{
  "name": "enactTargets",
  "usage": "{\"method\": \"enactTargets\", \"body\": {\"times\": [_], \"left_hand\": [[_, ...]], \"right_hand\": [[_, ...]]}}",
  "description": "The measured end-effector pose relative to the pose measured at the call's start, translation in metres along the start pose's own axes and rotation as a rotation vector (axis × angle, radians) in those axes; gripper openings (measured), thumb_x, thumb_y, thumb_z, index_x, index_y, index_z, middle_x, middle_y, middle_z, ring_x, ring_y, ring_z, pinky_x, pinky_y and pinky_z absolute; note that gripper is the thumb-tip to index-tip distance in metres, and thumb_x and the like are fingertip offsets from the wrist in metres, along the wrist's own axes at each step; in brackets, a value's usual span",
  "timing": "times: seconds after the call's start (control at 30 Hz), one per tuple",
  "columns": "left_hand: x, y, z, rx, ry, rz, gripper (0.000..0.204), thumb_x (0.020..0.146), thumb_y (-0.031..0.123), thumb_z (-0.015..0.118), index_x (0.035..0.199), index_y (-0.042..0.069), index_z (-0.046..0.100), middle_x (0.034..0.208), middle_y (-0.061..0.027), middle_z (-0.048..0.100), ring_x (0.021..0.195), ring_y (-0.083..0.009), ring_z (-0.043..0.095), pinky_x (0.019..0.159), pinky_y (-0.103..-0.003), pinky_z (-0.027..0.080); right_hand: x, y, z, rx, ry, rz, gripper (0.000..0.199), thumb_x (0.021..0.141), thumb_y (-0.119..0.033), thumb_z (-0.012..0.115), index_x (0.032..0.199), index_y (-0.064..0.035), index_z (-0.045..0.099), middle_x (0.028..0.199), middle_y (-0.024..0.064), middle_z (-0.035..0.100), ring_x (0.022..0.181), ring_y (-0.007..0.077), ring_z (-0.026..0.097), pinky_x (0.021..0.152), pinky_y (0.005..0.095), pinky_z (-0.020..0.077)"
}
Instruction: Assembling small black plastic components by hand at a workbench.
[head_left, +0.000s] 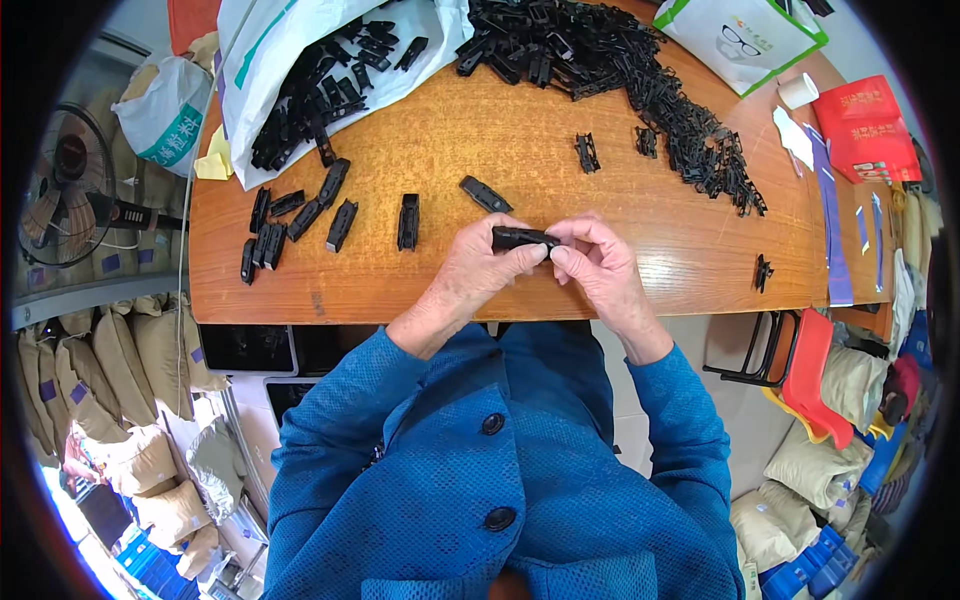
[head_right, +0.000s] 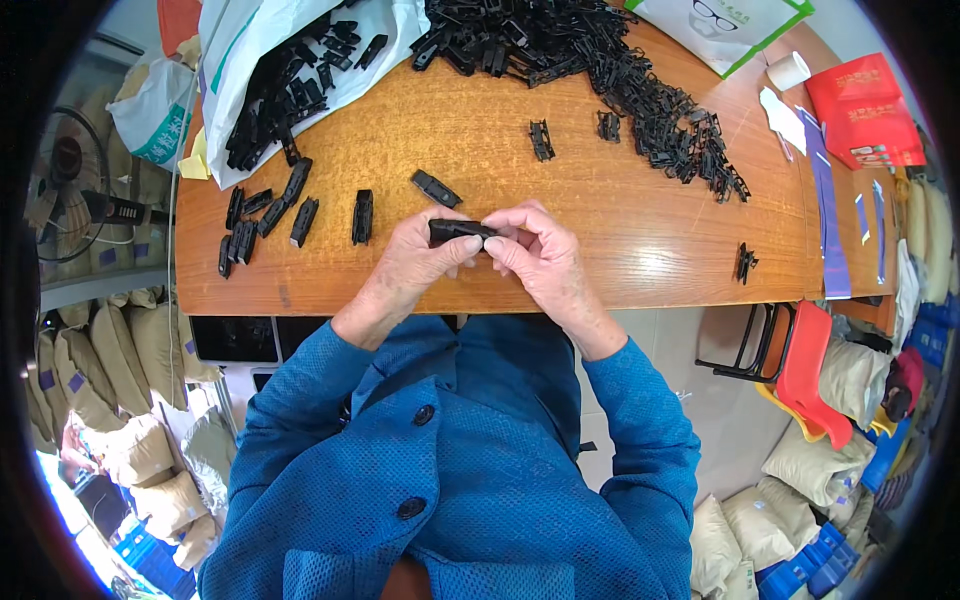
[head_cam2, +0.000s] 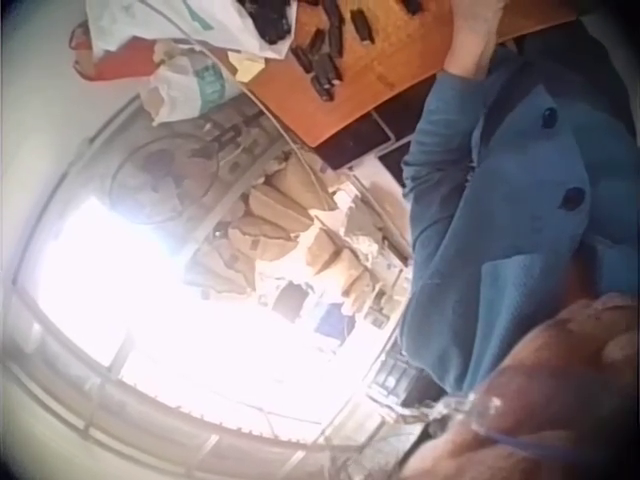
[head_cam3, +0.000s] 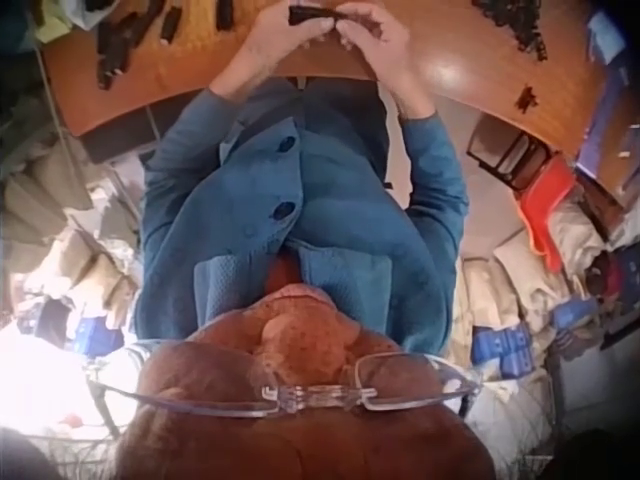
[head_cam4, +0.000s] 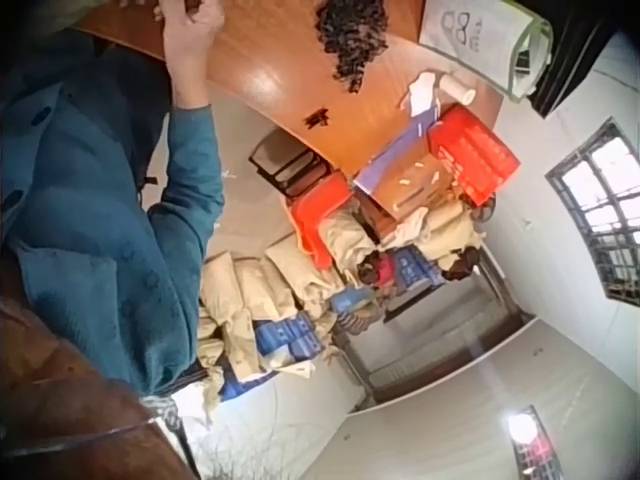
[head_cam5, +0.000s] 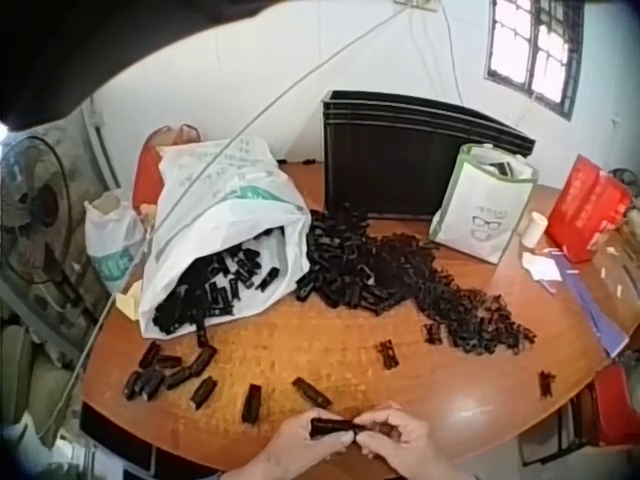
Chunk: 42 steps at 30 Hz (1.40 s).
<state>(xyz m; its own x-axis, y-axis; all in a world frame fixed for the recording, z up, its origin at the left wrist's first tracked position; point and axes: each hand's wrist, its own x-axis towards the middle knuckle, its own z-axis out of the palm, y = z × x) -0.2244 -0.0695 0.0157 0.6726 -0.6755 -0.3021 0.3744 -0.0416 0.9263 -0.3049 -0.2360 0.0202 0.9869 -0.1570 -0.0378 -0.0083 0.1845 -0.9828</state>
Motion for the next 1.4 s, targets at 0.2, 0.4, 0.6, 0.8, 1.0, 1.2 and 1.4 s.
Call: {"method": "enactTargets", "body": {"times": [0.2, 0.4, 0.6, 0.8, 1.0, 1.2, 1.4], "left_hand": [[0.005, 0.009, -0.002, -0.222, -0.022, -0.123, 0.023, 0.087, 0.022, 0.069, 0.097, 0.003, 0.06, 0.081, -0.0022, 0.064, 0.07, -0.0066, 0.056, 0.062, -0.02, 0.042], [0.021, 0.014, -0.017, -0.163, -0.046, -0.108, 0.015, 0.089, 0.019, 0.066, 0.094, 0.006, 0.061, 0.079, -0.0003, 0.062, 0.068, -0.0057, 0.053, 0.06, -0.02, 0.041], [0.036, 0.044, -0.033, 0.617, -0.198, 0.22, 0.02, 0.083, 0.02, 0.07, 0.092, 0.005, 0.061, 0.082, -0.006, 0.059, 0.069, -0.0182, 0.058, 0.06, -0.029, 0.047], [0.109, 0.076, -0.073, 1.263, 0.214, 0.428, 0.03, 0.084, 0.028, 0.066, 0.098, 0.003, 0.06, 0.09, -0.0145, 0.059, 0.069, -0.0277, 0.062, 0.059, -0.038, 0.049], [0.171, 0.091, -0.09, 1.514, 0.441, 0.701, 0.025, 0.084, 0.024, 0.066, 0.09, 0.001, 0.057, 0.087, -0.0145, 0.058, 0.067, -0.0317, 0.063, 0.057, -0.041, 0.052], [0.174, 0.082, -0.087, 1.418, 0.505, 0.645, 0.013, 0.082, 0.017, 0.065, 0.088, 0.006, 0.059, 0.089, -0.0112, 0.058, 0.076, -0.0323, 0.063, 0.065, -0.043, 0.052], [0.13, 0.073, -0.07, 1.0, 0.471, 0.58, 0.01, 0.083, 0.013, 0.064, 0.082, 0.006, 0.058, 0.08, -0.0058, 0.057, 0.064, -0.0199, 0.057, 0.059, -0.034, 0.046]], "right_hand": [[0.011, 0.004, -0.001, 0.223, 0.062, 0.281, 0.019, 0.088, -0.008, 0.065, 0.105, -0.0018, 0.058, 0.083, 0.0039, 0.06, 0.061, 0.0088, 0.056, 0.053, 0.0214, 0.0481], [0.026, 0.009, 0.003, 0.129, 0.059, 0.368, 0.012, 0.09, -0.007, 0.062, 0.1, -0.002, 0.058, 0.08, 0.0033, 0.06, 0.059, 0.0072, 0.056, 0.049, 0.0211, 0.0475], [0.053, -0.005, -0.031, -0.449, 0.039, 0.035, 0.015, 0.084, -0.005, 0.066, 0.096, -0.001, 0.058, 0.086, 0.0014, 0.056, 0.071, 0.0076, 0.056, 0.061, 0.0217, 0.0459], [0.107, -0.017, -0.05, -1.239, 0.165, -0.185, 0.021, 0.079, -0.008, 0.069, 0.096, -0.0008, 0.057, 0.086, 0.0111, 0.054, 0.075, 0.0266, 0.06, 0.061, 0.0334, 0.0471], [0.108, -0.015, -0.054, -1.312, 0.142, -0.242, 0.014, 0.078, -0.005, 0.067, 0.089, -0.0012, 0.058, 0.089, 0.0129, 0.056, 0.077, 0.0309, 0.059, 0.064, 0.0353, 0.0483], [0.102, 0.003, -0.084, -0.534, 0.229, -0.096, 0.006, 0.085, -0.007, 0.065, 0.088, -0.0018, 0.063, 0.092, 0.0017, 0.064, 0.076, 0.0117, 0.059, 0.066, 0.0252, 0.046], [0.091, -0.005, -0.091, 0.192, 0.273, 0.072, 0.012, 0.086, -0.008, 0.066, 0.098, -0.0065, 0.066, 0.103, 0.0045, 0.067, 0.081, 0.0074, 0.059, 0.068, 0.0211, 0.0457]]}}
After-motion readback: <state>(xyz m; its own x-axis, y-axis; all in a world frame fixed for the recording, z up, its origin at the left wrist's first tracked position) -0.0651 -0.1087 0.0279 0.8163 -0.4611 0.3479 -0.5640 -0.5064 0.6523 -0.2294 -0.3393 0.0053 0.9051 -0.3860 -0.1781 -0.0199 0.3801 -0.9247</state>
